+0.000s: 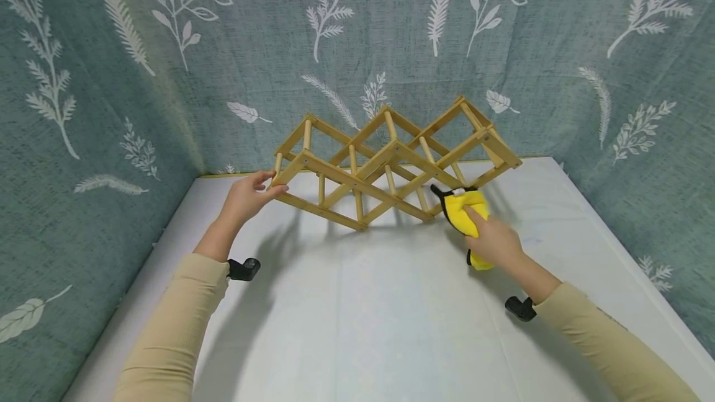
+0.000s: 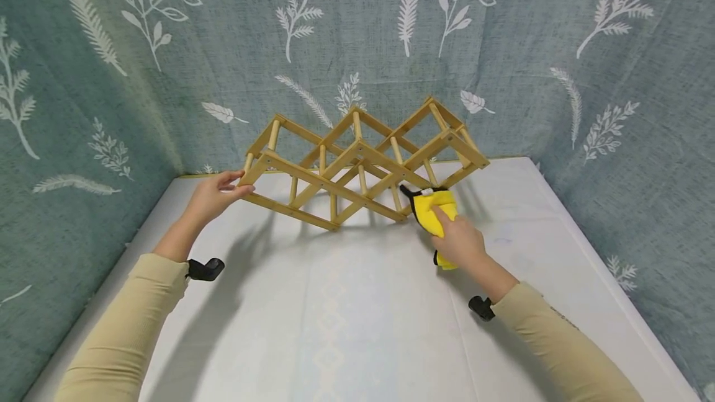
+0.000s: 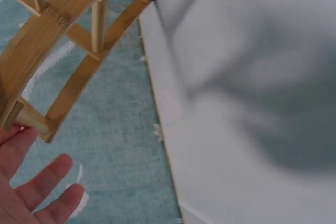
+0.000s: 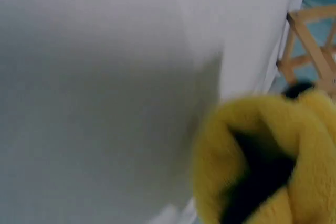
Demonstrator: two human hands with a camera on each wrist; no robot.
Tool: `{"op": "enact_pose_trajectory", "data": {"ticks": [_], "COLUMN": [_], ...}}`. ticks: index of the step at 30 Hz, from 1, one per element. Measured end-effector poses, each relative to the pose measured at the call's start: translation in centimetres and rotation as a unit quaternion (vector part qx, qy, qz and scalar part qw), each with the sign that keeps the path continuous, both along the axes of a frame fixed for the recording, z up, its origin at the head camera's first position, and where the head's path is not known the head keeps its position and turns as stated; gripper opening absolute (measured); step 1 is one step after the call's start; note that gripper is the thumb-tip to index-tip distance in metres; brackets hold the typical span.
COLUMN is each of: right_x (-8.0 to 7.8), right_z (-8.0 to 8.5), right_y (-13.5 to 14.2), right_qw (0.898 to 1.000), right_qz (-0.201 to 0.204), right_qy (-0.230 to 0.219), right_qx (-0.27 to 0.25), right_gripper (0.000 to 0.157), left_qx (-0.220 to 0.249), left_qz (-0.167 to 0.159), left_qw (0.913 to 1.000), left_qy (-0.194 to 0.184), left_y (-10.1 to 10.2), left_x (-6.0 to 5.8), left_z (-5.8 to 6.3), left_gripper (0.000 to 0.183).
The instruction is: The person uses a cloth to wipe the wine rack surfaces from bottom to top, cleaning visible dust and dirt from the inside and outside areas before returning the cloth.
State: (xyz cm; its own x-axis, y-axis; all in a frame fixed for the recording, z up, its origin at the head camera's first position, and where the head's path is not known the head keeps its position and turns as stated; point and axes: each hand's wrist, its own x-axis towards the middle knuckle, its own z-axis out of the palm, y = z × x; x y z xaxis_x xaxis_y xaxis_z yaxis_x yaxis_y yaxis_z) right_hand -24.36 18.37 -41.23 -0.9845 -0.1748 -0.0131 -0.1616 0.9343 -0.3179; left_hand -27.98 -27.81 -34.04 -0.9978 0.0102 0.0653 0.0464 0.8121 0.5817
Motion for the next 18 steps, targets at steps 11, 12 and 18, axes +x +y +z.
{"op": "enact_pose_trajectory", "data": {"ticks": [11, 12, 18], "right_x": [-1.5, -1.1, 0.2], "right_z": [-0.5, -0.1, 2.6], "right_y": [-2.6, -2.6, -2.0], "right_qw": [0.988, 0.987, 0.998], "right_qz": [0.100, 0.105, 0.048], "right_qy": [-0.108, -0.111, -0.027], "right_qx": [-0.036, -0.041, -0.028], "right_gripper": [0.064, 0.064, 0.064], "left_qx": [0.010, 0.009, 0.007], "left_qz": [0.002, 0.002, -0.009], "left_qw": [0.9999, 1.0000, 0.9998], "left_qy": [-0.002, -0.003, -0.014], "left_y": [-0.2, -0.2, -0.3], "left_x": [0.0, 0.0, 0.0], "left_z": [0.1, 0.1, 0.2], "left_gripper": [0.073, 0.073, 0.074]}}
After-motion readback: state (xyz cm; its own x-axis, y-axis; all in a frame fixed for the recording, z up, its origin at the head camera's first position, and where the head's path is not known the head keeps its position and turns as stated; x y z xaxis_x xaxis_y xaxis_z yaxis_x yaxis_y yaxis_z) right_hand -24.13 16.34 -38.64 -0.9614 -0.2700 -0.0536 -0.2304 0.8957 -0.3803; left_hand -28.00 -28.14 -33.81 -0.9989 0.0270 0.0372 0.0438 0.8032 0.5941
